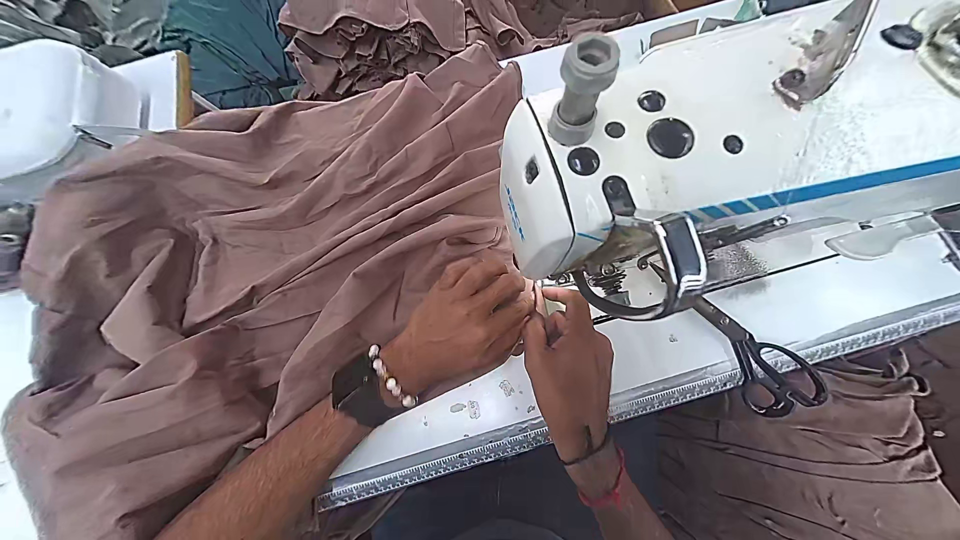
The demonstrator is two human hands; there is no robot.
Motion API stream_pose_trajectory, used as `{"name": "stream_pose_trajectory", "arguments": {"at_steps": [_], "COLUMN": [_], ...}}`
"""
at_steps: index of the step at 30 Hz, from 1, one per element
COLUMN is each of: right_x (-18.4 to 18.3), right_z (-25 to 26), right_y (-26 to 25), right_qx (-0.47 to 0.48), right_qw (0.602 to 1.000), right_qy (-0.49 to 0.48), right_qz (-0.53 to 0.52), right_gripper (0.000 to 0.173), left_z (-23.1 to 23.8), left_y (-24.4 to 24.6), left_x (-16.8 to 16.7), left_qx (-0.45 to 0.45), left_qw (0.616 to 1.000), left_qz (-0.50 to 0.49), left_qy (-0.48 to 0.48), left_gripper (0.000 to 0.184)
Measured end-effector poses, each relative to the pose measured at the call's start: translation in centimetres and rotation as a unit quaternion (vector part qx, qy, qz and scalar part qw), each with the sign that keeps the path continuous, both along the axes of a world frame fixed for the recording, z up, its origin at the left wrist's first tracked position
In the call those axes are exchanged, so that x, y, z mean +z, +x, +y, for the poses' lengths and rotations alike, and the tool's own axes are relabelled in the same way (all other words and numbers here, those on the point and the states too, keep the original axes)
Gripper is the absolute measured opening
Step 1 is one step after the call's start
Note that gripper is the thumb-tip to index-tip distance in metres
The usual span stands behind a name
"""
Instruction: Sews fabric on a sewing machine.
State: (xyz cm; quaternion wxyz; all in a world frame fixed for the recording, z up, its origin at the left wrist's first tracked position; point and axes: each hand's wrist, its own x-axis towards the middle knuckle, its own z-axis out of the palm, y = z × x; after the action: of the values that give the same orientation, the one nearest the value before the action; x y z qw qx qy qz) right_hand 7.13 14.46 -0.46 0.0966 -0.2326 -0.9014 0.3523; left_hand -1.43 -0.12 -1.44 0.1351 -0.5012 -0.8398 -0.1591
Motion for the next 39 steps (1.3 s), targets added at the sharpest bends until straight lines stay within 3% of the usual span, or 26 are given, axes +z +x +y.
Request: {"name": "stream_pose_trajectory", "arguments": {"at_steps": [3, 6, 7, 9, 11, 15, 18, 22, 26, 29, 34, 39], "right_x": [0.3, 1.0, 1.3, 2.3, 2.7, -0.3, -1.5, -1.9, -2.4, -2.2, -1.1, -1.2], "right_z": [0.4, 2.9, 3.7, 4.9, 5.4, 4.5, 3.8, 3.7, 3.2, 3.5, 3.6, 2.8], "right_y": [-0.8, -2.0, -2.1, -1.9, -0.8, 1.2, 1.8, 2.3, 3.3, 3.4, 1.9, 1.1], "right_qx": [0.017, 0.1, 0.109, 0.061, 0.019, 0.021, -0.019, -0.018, 0.019, 0.006, -0.033, -0.015], "right_qw": [1.0, 0.993, 0.993, 0.985, 0.978, 0.99, 0.991, 0.987, 0.975, 0.979, 0.994, 0.985], "right_qy": [0.004, -0.035, -0.003, 0.152, 0.203, 0.137, 0.122, 0.125, 0.175, 0.137, 0.089, 0.163], "right_qz": [-0.011, -0.043, -0.054, -0.059, -0.051, 0.013, 0.058, 0.104, 0.134, 0.153, 0.058, 0.052], "right_gripper": [0.03, 0.038, 0.04, 0.039, 0.039, 0.04, 0.026, 0.017, 0.019, 0.018, 0.018, 0.016], "left_z": [0.3, -1.2, -1.8, -2.2, -1.6, 1.0, 2.9, 3.5, 2.8, 2.1, 1.1, 1.2], "left_y": [2.4, 1.0, 0.2, -0.2, 0.4, 1.0, 0.6, -0.5, -0.7, -0.9, -0.4, -0.2], "left_x": [-0.4, -1.0, -0.9, -0.7, -0.3, 0.6, 0.7, 0.4, 0.0, -0.2, -0.4, -0.5], "left_qx": [0.058, 0.029, 0.009, -0.025, -0.059, -0.082, -0.039, -0.045, -0.075, -0.093, -0.069, -0.028], "left_qw": [0.994, 0.993, 0.994, 0.995, 0.995, 0.995, 0.998, 0.997, 0.996, 0.995, 0.994, 0.998], "left_qz": [-0.096, -0.116, -0.113, -0.093, -0.081, -0.057, 0.002, 0.045, 0.044, 0.041, 0.078, 0.051], "left_qy": [0.015, 0.014, 0.0, -0.02, -0.018, 0.018, 0.045, 0.035, 0.023, 0.012, -0.03, -0.026], "left_gripper": [0.033, 0.036, 0.037, 0.039, 0.035, 0.023, 0.015, 0.014, 0.017, 0.021, 0.03, 0.032]}}
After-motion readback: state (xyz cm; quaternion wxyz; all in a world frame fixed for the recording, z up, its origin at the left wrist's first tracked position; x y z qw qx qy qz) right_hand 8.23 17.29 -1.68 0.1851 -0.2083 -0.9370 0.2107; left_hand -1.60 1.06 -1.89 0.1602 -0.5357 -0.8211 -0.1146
